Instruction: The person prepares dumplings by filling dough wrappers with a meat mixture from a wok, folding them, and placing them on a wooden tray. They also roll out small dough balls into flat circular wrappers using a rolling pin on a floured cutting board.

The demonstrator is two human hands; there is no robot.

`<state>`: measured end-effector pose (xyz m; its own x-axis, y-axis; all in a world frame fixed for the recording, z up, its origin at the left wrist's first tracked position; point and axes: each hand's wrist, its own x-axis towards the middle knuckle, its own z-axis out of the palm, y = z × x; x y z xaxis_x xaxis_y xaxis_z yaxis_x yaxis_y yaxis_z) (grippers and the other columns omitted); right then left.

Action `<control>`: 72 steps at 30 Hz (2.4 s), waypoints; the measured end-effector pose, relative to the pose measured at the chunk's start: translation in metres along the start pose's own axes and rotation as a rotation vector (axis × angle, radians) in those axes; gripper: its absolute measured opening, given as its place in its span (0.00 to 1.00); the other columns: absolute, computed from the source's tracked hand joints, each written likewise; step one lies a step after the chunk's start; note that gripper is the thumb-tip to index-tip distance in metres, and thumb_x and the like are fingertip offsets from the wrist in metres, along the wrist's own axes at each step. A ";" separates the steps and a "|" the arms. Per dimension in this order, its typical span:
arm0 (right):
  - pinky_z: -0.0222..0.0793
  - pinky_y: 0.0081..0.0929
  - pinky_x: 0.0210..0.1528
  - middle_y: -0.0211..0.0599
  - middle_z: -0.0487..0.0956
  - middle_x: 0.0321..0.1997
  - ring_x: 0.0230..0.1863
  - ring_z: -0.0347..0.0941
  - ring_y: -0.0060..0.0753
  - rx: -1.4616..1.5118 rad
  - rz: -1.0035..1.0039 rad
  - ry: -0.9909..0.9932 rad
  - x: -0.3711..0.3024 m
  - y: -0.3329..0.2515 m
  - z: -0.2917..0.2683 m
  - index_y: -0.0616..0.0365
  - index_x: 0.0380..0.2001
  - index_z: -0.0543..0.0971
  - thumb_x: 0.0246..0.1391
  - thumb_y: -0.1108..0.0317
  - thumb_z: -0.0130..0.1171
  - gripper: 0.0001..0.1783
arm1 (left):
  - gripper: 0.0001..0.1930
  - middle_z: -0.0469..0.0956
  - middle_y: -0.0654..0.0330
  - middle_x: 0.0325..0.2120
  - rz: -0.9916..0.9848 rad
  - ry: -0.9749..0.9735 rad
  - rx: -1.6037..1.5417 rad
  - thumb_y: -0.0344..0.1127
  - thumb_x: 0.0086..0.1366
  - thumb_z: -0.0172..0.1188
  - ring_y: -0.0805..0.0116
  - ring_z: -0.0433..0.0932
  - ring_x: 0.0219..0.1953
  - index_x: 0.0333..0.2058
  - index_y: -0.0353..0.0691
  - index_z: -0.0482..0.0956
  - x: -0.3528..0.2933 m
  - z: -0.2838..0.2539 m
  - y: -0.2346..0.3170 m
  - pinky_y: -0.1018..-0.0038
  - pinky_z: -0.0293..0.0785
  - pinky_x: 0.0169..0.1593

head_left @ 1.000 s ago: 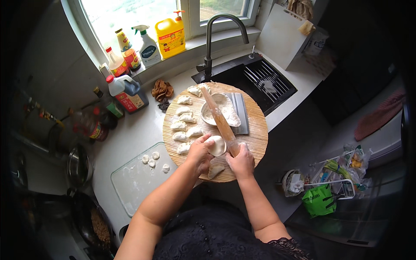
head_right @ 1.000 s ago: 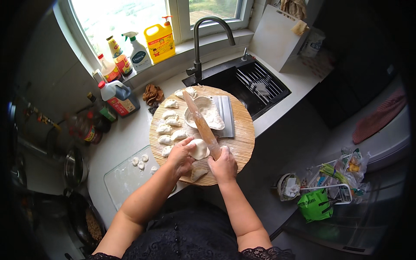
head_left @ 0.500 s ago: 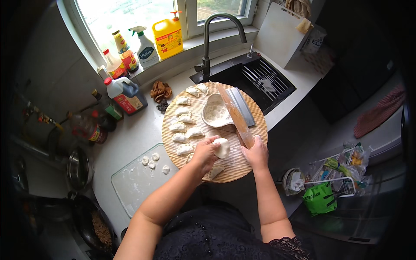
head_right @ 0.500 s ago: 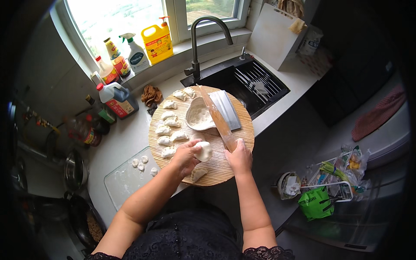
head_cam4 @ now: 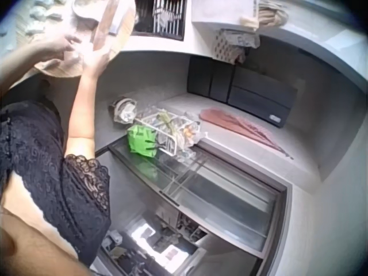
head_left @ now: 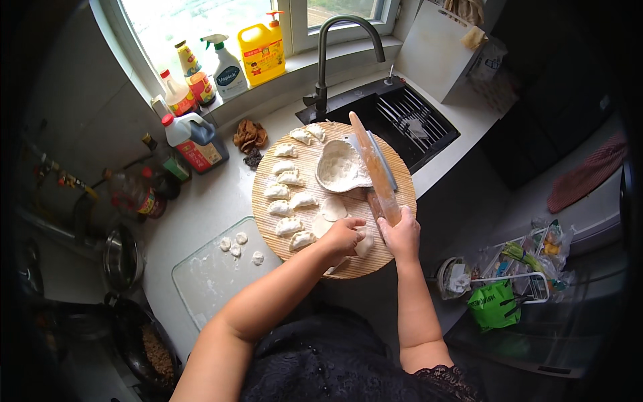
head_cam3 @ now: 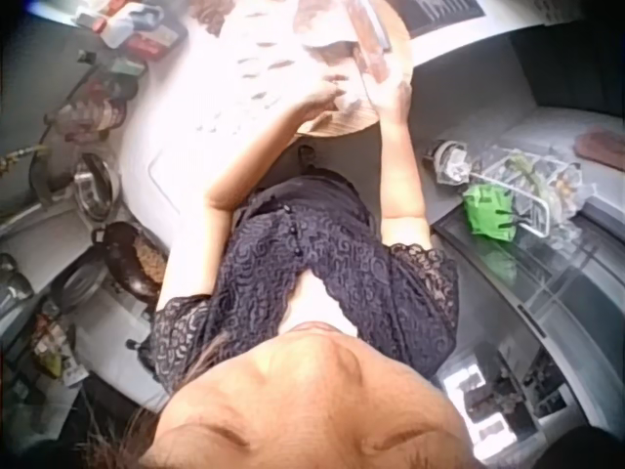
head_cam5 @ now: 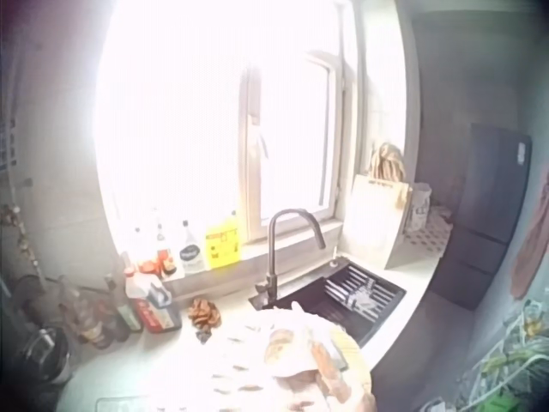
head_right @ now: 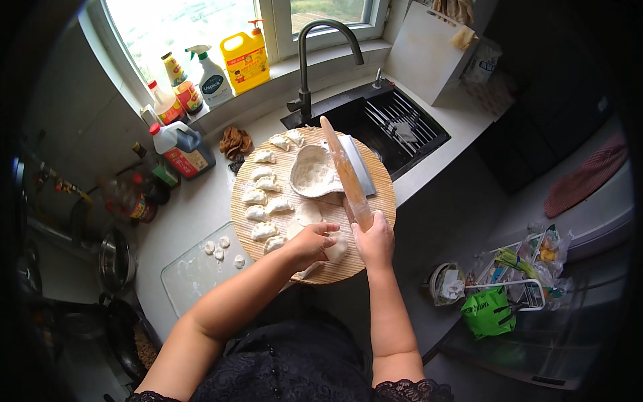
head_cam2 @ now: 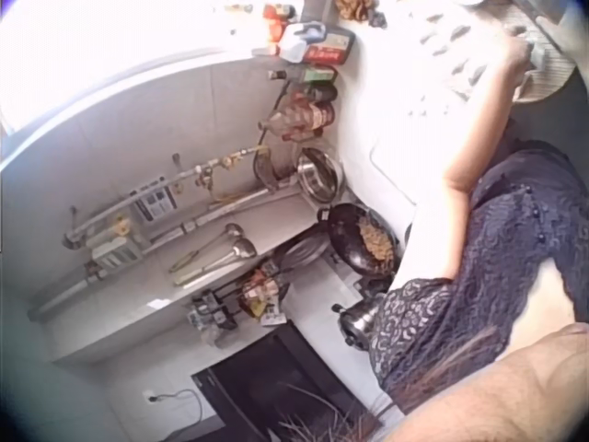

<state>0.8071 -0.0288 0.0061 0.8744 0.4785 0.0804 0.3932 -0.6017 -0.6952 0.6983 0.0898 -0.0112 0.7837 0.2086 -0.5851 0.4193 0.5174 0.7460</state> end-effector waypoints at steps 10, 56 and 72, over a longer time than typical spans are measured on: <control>0.72 0.42 0.40 0.50 0.80 0.31 0.35 0.78 0.52 0.034 -0.109 0.040 -0.019 -0.028 -0.005 0.62 0.33 0.74 0.43 0.65 0.70 0.18 | 0.13 0.81 0.55 0.39 0.520 0.369 0.565 0.28 0.67 0.53 0.70 0.80 0.36 0.50 0.32 0.75 -0.040 -0.045 0.003 0.75 0.77 0.37; 0.70 0.43 0.36 0.51 0.78 0.29 0.32 0.76 0.56 0.134 -0.390 -0.696 -0.184 -0.099 0.169 0.62 0.28 0.77 0.43 0.62 0.69 0.15 | 0.08 0.75 0.57 0.33 0.316 1.021 0.726 0.28 0.52 0.61 0.52 0.74 0.42 0.33 0.40 0.79 -0.168 -0.215 -0.205 0.60 0.71 0.48; 0.71 0.44 0.38 0.52 0.78 0.30 0.34 0.76 0.56 0.018 -0.384 -0.735 -0.179 -0.079 0.192 0.61 0.30 0.78 0.43 0.60 0.69 0.17 | 0.19 0.74 0.54 0.49 0.531 1.072 1.195 0.34 0.55 0.62 0.51 0.69 0.55 0.46 0.38 0.77 -0.165 -0.207 -0.233 0.57 0.64 0.58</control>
<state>0.5648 0.0558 -0.0901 0.2687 0.9484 -0.1684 0.6167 -0.3037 -0.7263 0.3764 0.1064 -0.1540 0.5113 0.8284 0.2287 0.7110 -0.5572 0.4290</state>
